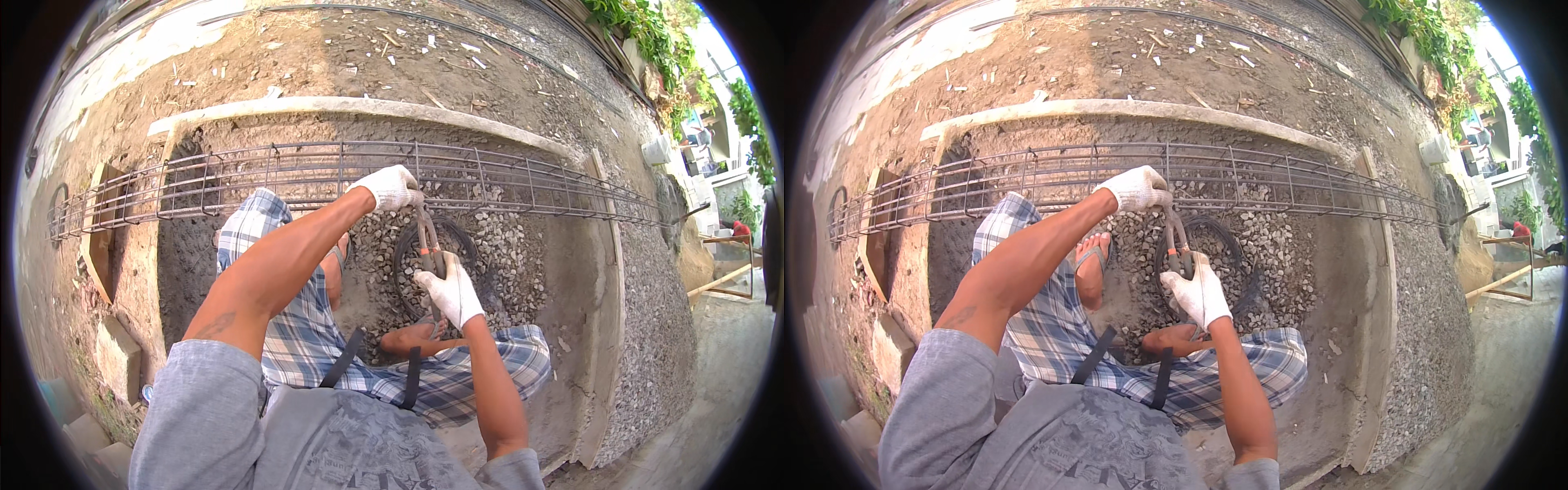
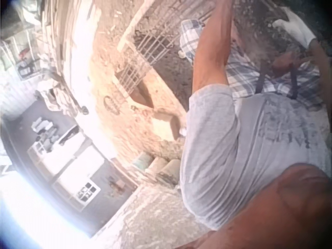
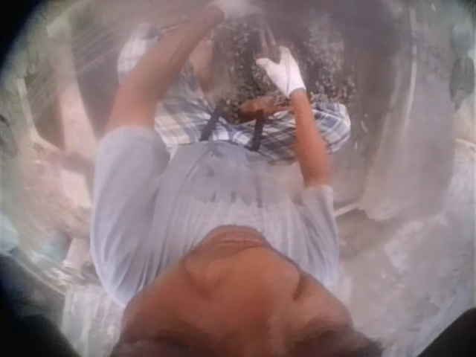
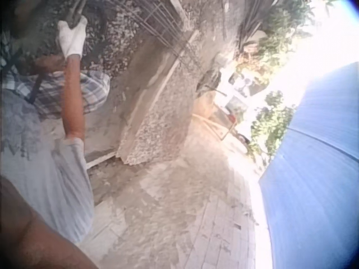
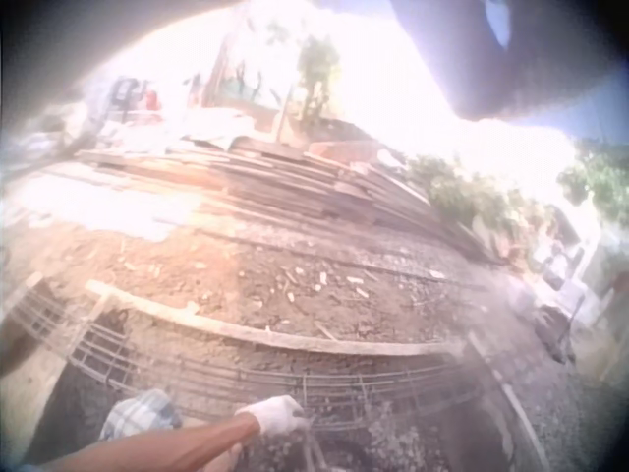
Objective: The person picks up a pre-fabricated rebar cage and places it into a rectangular wooden formwork. They then use a wire tying tool to secure the intersections of the rebar grid with wire, working systematically along the length of the cage.
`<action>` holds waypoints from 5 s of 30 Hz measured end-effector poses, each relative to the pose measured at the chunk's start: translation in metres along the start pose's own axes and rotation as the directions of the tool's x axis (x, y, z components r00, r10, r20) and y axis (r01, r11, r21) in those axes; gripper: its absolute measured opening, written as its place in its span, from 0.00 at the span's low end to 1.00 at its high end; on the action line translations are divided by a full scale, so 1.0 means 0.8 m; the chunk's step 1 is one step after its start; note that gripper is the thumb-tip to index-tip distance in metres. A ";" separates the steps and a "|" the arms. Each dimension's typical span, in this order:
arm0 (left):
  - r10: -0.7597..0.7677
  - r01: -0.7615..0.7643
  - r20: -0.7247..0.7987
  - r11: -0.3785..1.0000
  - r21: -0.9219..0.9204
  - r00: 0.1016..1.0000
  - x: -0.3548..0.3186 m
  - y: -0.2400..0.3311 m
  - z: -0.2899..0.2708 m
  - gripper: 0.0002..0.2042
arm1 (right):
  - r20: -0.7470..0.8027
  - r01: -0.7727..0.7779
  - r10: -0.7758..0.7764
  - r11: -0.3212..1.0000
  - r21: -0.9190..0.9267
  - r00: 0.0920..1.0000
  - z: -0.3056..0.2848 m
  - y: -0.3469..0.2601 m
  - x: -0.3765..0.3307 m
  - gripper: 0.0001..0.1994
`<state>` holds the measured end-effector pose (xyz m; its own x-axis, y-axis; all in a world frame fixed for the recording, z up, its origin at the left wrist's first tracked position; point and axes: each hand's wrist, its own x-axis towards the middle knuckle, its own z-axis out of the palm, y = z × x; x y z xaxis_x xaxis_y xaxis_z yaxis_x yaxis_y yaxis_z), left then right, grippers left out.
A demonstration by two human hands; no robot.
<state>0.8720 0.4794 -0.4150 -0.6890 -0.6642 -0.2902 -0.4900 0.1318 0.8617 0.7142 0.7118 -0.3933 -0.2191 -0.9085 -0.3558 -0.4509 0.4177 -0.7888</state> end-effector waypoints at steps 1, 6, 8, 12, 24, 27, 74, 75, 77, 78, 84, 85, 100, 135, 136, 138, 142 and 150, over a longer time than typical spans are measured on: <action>-0.034 0.035 0.017 0.999 -0.015 0.999 -0.005 -0.001 -0.001 0.15 | -0.144 0.137 -0.194 0.933 -0.334 0.971 0.003 -0.012 -0.005 0.23; -0.026 0.026 0.019 1.000 -0.009 0.999 -0.005 -0.005 0.003 0.15 | -0.248 -0.090 -0.122 0.711 -0.698 0.961 0.001 -0.045 -0.023 0.23; -0.021 0.022 0.023 1.000 -0.016 1.000 0.001 -0.003 0.000 0.15 | -0.056 -0.044 0.030 0.963 -0.265 0.998 -0.003 -0.009 0.002 0.22; -0.006 0.006 0.012 1.000 0.008 1.000 -0.006 0.000 0.000 0.16 | 0.368 -0.480 0.324 0.715 0.508 0.872 0.000 -0.008 -0.007 0.17; -0.012 0.014 0.084 1.000 -0.023 0.996 -0.005 0.011 -0.001 0.15 | 0.464 -0.476 0.145 0.445 0.759 0.874 0.016 -0.006 -0.022 0.13; -0.056 0.061 0.083 0.997 -0.057 0.995 -0.008 0.008 -0.001 0.15 | 0.195 -0.245 0.184 0.899 0.364 0.963 0.006 -0.010 -0.020 0.19; -0.306 0.163 0.118 0.126 -0.979 0.944 -0.036 0.029 0.151 0.12 | 0.566 -0.557 0.066 0.309 0.771 0.821 0.035 0.052 -0.022 0.18; -0.307 0.160 0.107 0.152 -0.975 0.946 -0.042 0.027 0.150 0.13 | 0.518 -0.520 0.121 0.389 0.760 0.847 0.036 0.042 -0.025 0.19; -0.208 0.071 0.057 0.064 -0.995 0.977 -0.035 0.001 0.148 0.14 | 0.406 -0.440 0.192 0.553 0.708 0.893 0.038 0.008 -0.030 0.19; -0.253 0.076 0.048 0.099 -0.992 0.966 -0.031 0.009 0.157 0.14 | 0.116 -0.148 0.101 0.817 0.557 0.988 0.041 0.022 -0.029 0.23; -0.505 -0.014 -0.099 0.169 -0.985 0.857 -0.016 0.020 0.170 0.14 | -0.415 -0.166 -0.100 0.814 -0.557 0.904 0.054 -0.009 -0.040 0.29; -0.517 0.000 -0.106 0.201 -0.980 0.849 -0.018 0.028 0.169 0.14 | -0.422 -0.184 -0.091 0.803 -0.567 0.902 0.054 -0.009 -0.036 0.27; 0.035 0.003 -0.580 0.998 0.065 0.814 -0.095 -0.010 0.111 0.19 | 0.214 -0.272 0.171 0.663 0.697 0.962 0.068 0.028 -0.023 0.16; -0.228 0.204 0.002 0.866 -0.457 0.974 -0.128 0.040 0.139 0.14 | -0.422 0.024 0.170 0.909 0.416 0.891 0.111 0.084 0.005 0.28; -0.210 0.183 0.006 0.839 -0.513 0.978 -0.130 0.032 0.144 0.14 | -0.353 0.109 0.079 0.868 0.484 0.932 0.098 0.063 -0.003 0.26; -0.204 0.163 0.001 0.781 -0.603 0.979 -0.133 0.046 0.148 0.13 | -0.345 0.194 -0.007 0.838 0.511 0.939 0.069 0.025 -0.023 0.22; -0.063 0.031 -0.110 0.962 -0.271 0.992 -0.135 0.055 0.123 0.15 | -0.431 0.276 -0.126 0.911 0.307 0.893 0.052 0.007 -0.024 0.17; 0.163 -0.052 -0.205 0.888 0.458 0.965 -0.076 0.090 -0.045 0.13 | -0.485 0.158 0.050 0.912 0.379 0.873 -0.065 -0.030 -0.029 0.11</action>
<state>0.8976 0.5026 -0.3200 -0.6349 -0.7707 -0.0544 -0.6434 0.4884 0.5895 0.6852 0.7235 -0.3401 -0.6336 -0.7662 -0.1068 -0.1180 0.2322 -0.9655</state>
